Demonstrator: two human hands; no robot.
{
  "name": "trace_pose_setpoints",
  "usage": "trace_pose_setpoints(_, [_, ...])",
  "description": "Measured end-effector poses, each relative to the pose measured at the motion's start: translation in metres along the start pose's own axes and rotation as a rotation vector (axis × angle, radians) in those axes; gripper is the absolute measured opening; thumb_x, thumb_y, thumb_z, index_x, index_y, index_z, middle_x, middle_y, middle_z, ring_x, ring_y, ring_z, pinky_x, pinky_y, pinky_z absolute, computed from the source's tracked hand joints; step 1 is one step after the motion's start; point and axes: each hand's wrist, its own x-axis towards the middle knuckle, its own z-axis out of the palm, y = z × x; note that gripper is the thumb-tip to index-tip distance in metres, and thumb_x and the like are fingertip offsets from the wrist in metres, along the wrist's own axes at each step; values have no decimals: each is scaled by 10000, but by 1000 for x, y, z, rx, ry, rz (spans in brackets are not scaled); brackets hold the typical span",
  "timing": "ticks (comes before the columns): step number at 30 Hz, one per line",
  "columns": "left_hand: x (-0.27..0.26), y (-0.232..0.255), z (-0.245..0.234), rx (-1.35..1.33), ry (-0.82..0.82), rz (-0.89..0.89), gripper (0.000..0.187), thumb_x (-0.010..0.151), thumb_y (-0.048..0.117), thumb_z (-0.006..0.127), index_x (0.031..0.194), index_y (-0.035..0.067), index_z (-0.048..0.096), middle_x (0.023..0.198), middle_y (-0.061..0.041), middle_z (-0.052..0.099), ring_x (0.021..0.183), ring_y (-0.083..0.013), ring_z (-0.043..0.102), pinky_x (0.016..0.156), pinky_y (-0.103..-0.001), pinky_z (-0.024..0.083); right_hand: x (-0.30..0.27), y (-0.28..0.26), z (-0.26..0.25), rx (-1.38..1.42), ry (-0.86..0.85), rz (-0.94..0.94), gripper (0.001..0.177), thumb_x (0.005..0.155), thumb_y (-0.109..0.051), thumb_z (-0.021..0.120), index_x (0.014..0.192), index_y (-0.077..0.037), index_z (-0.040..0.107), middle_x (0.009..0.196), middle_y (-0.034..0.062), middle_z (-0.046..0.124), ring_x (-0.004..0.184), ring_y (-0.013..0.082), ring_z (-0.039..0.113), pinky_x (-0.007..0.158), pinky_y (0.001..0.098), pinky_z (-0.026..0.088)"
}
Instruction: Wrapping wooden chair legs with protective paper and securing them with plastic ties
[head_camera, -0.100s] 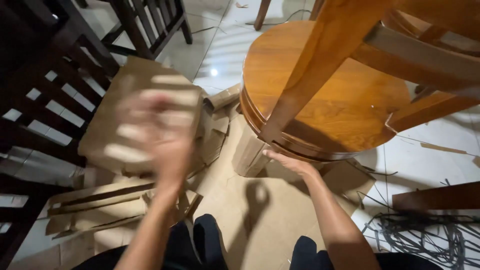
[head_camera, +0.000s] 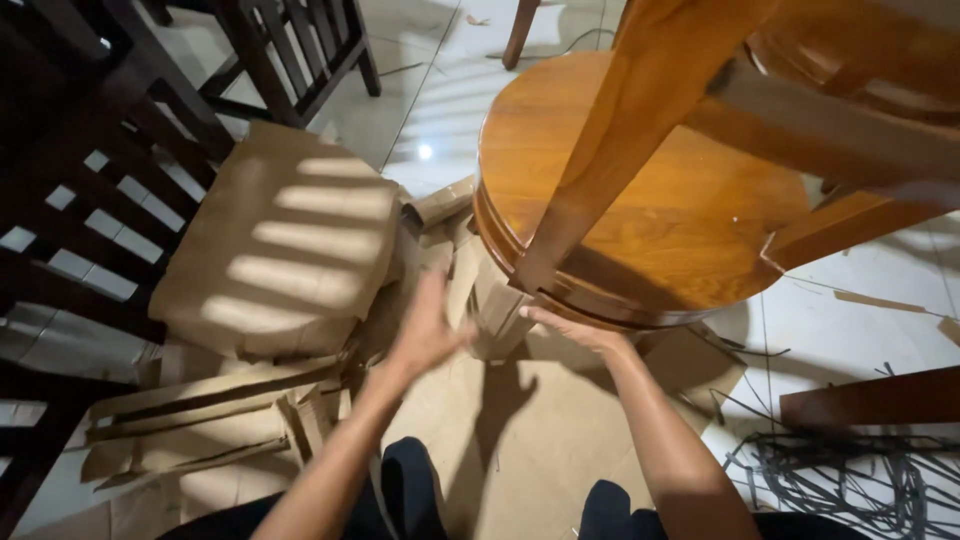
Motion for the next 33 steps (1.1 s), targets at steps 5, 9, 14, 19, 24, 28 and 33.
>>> trace_pose_setpoints(5, [4, -86, 73, 115, -334, -257, 1144, 707, 342, 875, 1601, 41, 229, 1576, -292, 338, 1488, -482, 289, 1260, -594, 223, -6, 30, 23, -78, 406, 201, 1044, 751, -657, 818, 1528, -65, 447, 1600, 178, 411, 1490, 327, 367, 1281, 492, 223])
trace_pose_setpoints(9, [14, -107, 103, 115, -245, -248, 786, 652, 283, 869, 1366, 188, 554, 1268, -133, 658, 1275, -379, 588, 1091, -549, 462, 1, 108, 37, 858, 840, -215, 290, 803, -323, 718, 1070, -216, 679, 995, 35, 688, 1151, 288, 662, 1097, 557, 409])
trace_pose_setpoints(14, [24, -101, 123, 96, -148, -121, 505, 610, 175, 782, 1097, 69, 701, 892, -108, 764, 742, -277, 682, 699, -379, 548, -97, -28, 14, 1336, 993, -645, 1006, 972, -638, 268, 1489, -60, -374, 1543, 359, -312, 1463, 540, -166, 1202, 663, 77])
trace_pose_setpoints(19, [24, -113, 144, 211, -89, -353, 432, 659, 322, 853, 1032, 211, 667, 1011, -106, 745, 1087, -387, 693, 910, -544, 542, -108, -89, -4, 1246, 939, -502, 694, 998, -669, 358, 1531, -233, 274, 1583, 71, 294, 1498, 287, 344, 1209, 635, 322])
trace_pose_setpoints(24, [18, -88, 141, 153, -33, -329, 393, 664, 229, 814, 1005, 120, 651, 996, -219, 727, 1079, -491, 669, 924, -611, 520, -75, -34, -16, 1207, 976, -643, 687, 1004, -703, 423, 1516, -253, 342, 1553, 56, 382, 1440, 261, 461, 1189, 567, 420])
trace_pose_setpoints(28, [9, -96, 141, 129, -2, -290, 423, 650, 210, 833, 1015, 120, 639, 1001, -218, 722, 1074, -495, 668, 920, -618, 525, -93, -49, -14, 1494, 960, -702, 704, 979, -666, 480, 1518, -221, 396, 1586, 40, 405, 1457, 275, 463, 1228, 532, 375])
trace_pose_setpoints(33, [-11, -95, 139, 118, 32, -275, 405, 669, 208, 813, 1027, 135, 639, 1013, -194, 711, 1076, -476, 670, 928, -605, 528, -111, -104, -13, 1603, 953, -549, 716, 1026, -585, 339, 1609, -196, 193, 1708, 58, 113, 1564, 258, 191, 1309, 483, 124])
